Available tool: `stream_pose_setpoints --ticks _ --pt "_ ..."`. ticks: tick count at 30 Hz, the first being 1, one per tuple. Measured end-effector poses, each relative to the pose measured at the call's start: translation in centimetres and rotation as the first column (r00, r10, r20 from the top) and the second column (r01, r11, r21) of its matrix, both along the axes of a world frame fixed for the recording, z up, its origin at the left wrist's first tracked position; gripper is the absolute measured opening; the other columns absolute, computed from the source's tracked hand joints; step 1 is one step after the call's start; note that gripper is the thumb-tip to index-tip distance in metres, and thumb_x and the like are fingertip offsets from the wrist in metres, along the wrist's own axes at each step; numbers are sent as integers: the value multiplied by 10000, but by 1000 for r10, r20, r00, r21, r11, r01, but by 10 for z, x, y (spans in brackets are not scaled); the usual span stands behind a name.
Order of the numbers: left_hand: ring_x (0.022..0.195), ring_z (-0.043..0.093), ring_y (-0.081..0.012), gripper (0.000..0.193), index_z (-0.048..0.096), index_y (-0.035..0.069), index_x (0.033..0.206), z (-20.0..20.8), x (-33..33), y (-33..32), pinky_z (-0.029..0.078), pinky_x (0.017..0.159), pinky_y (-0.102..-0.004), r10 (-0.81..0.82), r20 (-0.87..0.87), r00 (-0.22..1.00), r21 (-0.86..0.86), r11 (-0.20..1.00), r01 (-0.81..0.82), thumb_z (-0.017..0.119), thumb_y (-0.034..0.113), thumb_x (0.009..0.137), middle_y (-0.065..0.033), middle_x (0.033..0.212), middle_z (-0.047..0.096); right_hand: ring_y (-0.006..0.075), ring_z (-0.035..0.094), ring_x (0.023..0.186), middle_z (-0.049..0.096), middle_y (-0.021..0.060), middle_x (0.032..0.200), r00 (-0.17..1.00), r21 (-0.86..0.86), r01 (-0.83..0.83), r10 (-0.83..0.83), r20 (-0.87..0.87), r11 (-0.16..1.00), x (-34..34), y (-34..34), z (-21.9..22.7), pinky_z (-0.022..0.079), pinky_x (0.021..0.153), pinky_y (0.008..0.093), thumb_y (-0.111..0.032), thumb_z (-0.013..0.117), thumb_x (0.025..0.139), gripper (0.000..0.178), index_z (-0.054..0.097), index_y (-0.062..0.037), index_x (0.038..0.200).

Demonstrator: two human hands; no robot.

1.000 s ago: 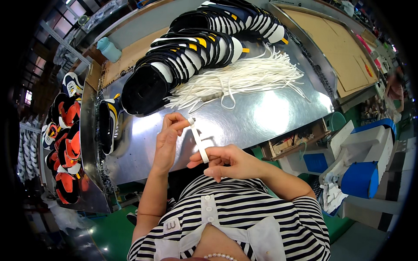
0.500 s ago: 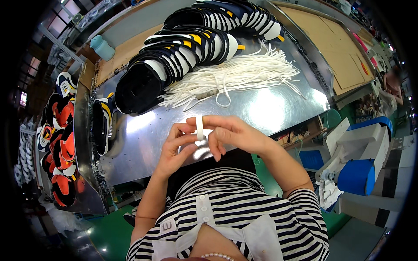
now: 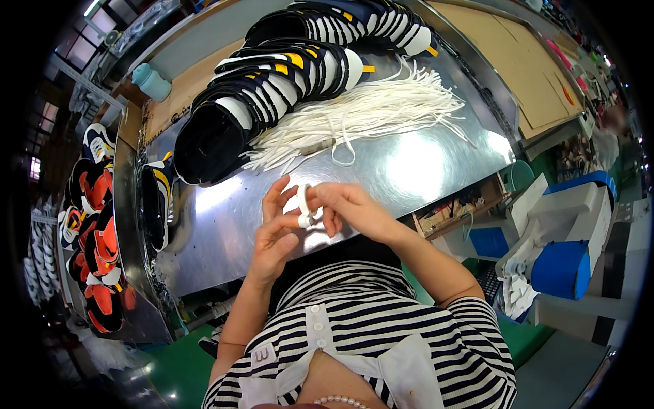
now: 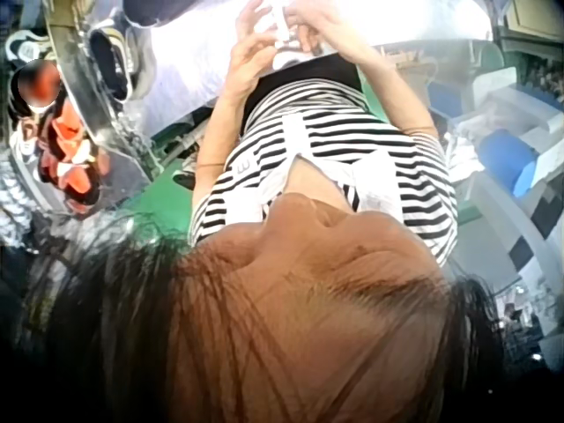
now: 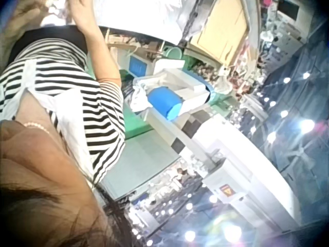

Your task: The person laces a shoe on a metal work surface, inserting a white lace through the eyelets and pulling it through to even the length. They then move a stack of shoe uppers, tear a small piece of white tape from a roll, cut it using scissors, and apply it to a shoe upper.

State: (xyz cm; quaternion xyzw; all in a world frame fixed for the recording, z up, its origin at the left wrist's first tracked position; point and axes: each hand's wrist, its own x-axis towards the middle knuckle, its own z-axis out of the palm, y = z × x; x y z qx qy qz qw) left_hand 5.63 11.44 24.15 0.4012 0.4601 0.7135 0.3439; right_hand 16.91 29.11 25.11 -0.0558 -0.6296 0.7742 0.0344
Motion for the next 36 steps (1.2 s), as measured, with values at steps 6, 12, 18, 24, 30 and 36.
stream_pose_setpoints --ticks 6,12,18,24,30,36 --pt "1377 345 -289 406 588 38 1261 -10 0 4 276 1122 -447 -135 330 934 81 990 115 625 250 918 -157 1516 329 107 643 675 653 79 1020 999 -29 14 -13 52 999 10 -12 5 476 584 203 -260 436 1036 394 546 27 1283" --pt "1360 388 -288 350 519 74 1259 -19 9 18 362 1071 -448 -12 564 826 2 1000 13 571 256 964 -173 1506 363 107 662 741 676 90 1126 956 296 291 -282 -74 910 59 -8 15 516 652 227 -51 550 955 403 503 -10 1353" --pt "1243 499 -246 169 574 14 1098 -20 15 17 440 1046 -445 185 341 922 -243 964 -103 585 80 942 -126 1439 397 93 633 689 683 55 787 689 672 514 -724 47 533 130 86 -25 495 623 240 -99 544 973 178 664 18 1034" --pt "1193 487 -216 168 611 46 1015 -27 28 40 412 1047 -389 102 99 990 -290 955 -69 631 -23 862 -71 1332 361 273 681 747 681 101 765 607 854 427 -794 -28 297 201 134 -60 508 676 357 -207 513 977 162 589 -63 977" --pt "1179 492 -209 206 605 41 1040 -15 31 54 379 1059 -381 -12 50 999 -291 956 26 625 -36 850 -84 1287 444 340 662 802 686 155 835 762 974 -26 -626 165 224 216 141 -94 510 669 437 -209 576 896 158 628 -74 960" --pt "1153 533 -190 187 585 34 1071 -10 37 66 371 1049 -373 -25 272 962 -329 937 117 608 9 887 -86 1162 610 344 673 836 703 141 892 652 856 -346 -558 513 383 211 159 -99 531 710 447 -266 629 842 304 675 -125 1106"
